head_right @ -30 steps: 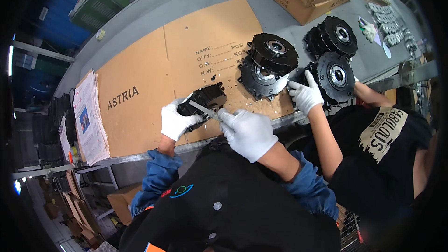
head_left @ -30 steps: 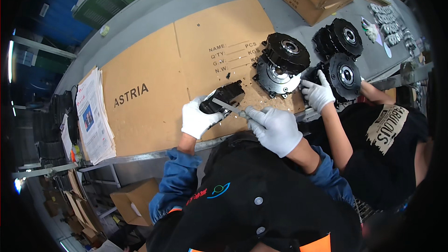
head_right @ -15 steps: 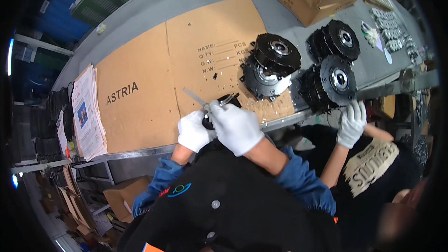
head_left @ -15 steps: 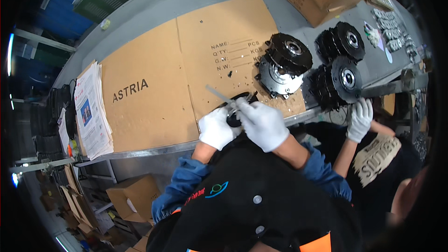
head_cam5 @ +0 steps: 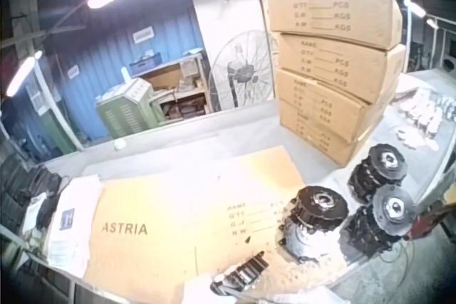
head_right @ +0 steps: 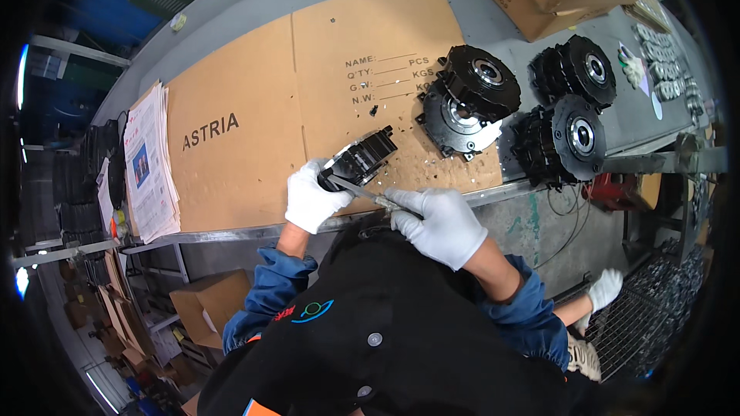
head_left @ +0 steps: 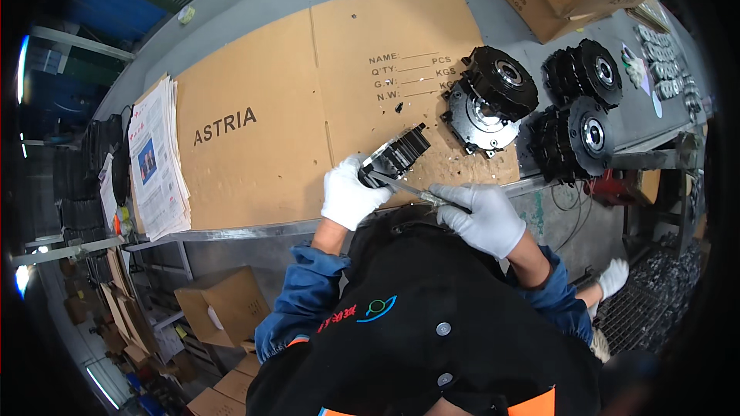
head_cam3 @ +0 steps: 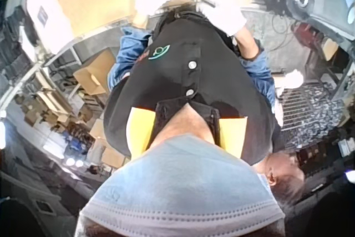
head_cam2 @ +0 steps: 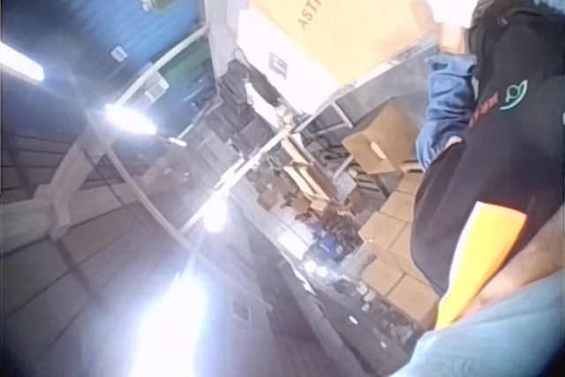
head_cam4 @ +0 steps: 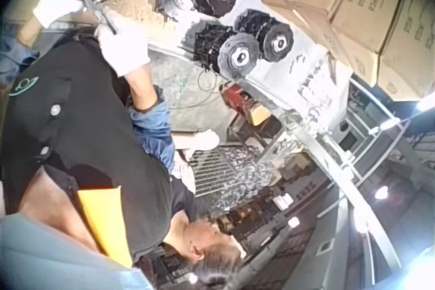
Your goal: The person assembles circular metal housings and metal rings, using a metal pry tool to adjust the components.
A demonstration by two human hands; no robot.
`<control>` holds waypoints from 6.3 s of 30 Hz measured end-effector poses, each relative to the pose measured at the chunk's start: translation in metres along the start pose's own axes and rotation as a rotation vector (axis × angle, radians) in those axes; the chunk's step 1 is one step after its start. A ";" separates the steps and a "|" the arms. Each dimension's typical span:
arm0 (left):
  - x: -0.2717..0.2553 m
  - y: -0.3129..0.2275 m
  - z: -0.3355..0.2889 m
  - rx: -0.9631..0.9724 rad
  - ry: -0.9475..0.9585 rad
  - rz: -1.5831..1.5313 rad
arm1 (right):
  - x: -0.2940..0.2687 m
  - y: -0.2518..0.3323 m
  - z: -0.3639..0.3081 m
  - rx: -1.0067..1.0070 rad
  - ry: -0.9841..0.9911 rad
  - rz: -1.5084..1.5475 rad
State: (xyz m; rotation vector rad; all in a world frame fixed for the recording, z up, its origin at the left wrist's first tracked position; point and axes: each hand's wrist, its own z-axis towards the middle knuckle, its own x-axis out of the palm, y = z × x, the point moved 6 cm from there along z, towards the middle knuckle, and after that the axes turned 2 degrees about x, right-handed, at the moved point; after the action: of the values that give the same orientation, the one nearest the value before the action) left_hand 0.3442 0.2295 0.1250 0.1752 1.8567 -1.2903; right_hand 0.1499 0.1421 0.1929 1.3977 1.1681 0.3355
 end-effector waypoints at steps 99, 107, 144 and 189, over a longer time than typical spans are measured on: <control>0.002 0.008 -0.007 -0.034 -0.135 0.061 | -0.001 0.024 0.006 -0.244 -0.083 -0.303; 0.003 0.006 -0.011 0.009 -0.180 0.052 | 0.016 0.020 0.010 -0.295 -0.063 -0.460; -0.012 0.014 0.031 0.037 -0.120 -0.043 | 0.000 0.056 0.027 -0.341 -0.286 -1.071; -0.008 0.030 0.010 -0.152 0.386 -1.771 | 0.033 -0.046 0.028 0.173 -0.666 0.995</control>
State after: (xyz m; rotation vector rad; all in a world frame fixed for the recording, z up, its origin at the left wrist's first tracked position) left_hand 0.3714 0.2378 0.1082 -1.7735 2.3250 -2.1998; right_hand 0.1668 0.1415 0.1321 1.9679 -0.1047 0.4056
